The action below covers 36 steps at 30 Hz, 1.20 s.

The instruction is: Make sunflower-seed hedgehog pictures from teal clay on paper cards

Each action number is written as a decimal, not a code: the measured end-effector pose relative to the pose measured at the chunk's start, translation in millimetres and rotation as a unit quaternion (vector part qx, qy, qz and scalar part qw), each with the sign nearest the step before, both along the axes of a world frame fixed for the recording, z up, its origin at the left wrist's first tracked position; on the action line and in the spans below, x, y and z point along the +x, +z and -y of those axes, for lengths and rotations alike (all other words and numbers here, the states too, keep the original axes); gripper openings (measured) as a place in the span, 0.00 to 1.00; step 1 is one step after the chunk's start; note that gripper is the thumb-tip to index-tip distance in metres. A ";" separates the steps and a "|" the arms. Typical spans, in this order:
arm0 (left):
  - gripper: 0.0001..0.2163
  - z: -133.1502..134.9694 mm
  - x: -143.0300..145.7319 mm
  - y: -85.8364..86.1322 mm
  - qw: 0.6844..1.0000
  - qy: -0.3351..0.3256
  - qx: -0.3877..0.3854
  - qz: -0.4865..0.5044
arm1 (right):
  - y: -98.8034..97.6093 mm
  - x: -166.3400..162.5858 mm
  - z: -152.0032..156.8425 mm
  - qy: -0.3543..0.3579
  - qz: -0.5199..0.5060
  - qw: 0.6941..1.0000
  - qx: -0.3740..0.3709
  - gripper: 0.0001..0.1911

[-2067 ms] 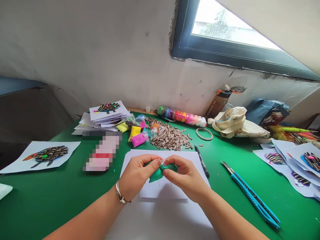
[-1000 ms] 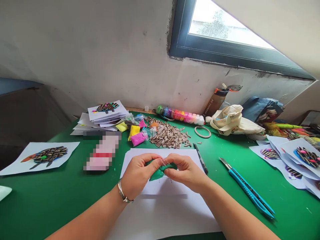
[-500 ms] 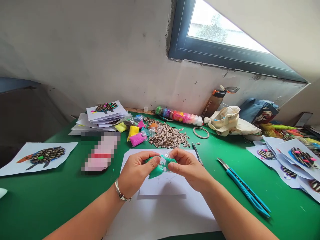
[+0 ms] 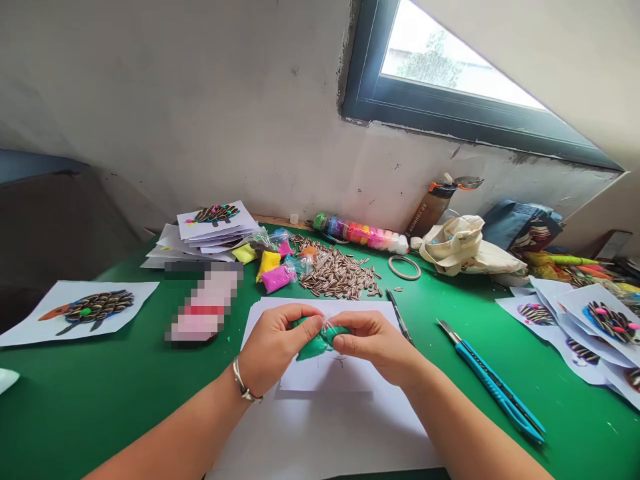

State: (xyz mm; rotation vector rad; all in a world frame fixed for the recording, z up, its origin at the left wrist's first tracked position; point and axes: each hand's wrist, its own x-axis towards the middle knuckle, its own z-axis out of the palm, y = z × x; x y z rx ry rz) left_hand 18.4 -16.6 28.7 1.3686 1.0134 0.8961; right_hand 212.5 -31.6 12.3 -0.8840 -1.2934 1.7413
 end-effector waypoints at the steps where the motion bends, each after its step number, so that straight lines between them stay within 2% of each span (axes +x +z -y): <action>1: 0.13 0.6 0.2 -0.3 1.000 -0.002 -0.002 -0.004 | 1.4 0.2 0.1 0.001 0.003 1.000 0.001 0.10; 6: 0.14 1.2 2.0 -0.4 1.000 -0.010 -0.018 -0.005 | 4.0 -0.3 0.9 -0.012 0.026 1.000 0.001 0.08; 13: 0.17 -5.7 0.8 -0.2 0.999 0.011 -0.032 0.012 | -3.9 -0.4 -1.9 -0.086 -0.028 0.996 0.013 0.12; 20: 0.14 -3.0 1.1 -1.1 1.000 -0.005 -0.015 -0.002 | -1.3 4.9 -3.2 0.019 -0.002 1.000 -0.024 0.12; 25: 0.14 -2.1 2.4 -0.5 1.000 -0.013 -0.008 -0.023 | 3.2 4.3 -2.2 -0.002 0.010 0.998 -0.056 0.10; 31: 0.17 -4.4 1.9 1.6 0.999 0.022 -0.034 -0.023 | 3.8 0.4 -3.4 -0.073 -0.002 0.997 -0.030 0.12; 34: 0.17 -4.5 2.1 0.7 0.999 0.026 -0.020 -0.037 | 2.1 2.8 -4.5 -0.064 -0.012 0.998 -0.025 0.14; 36: 0.15 -3.7 2.6 -0.1 0.999 0.017 -0.005 -0.045 | 0.8 5.1 -4.6 -0.027 -0.006 0.999 -0.036 0.15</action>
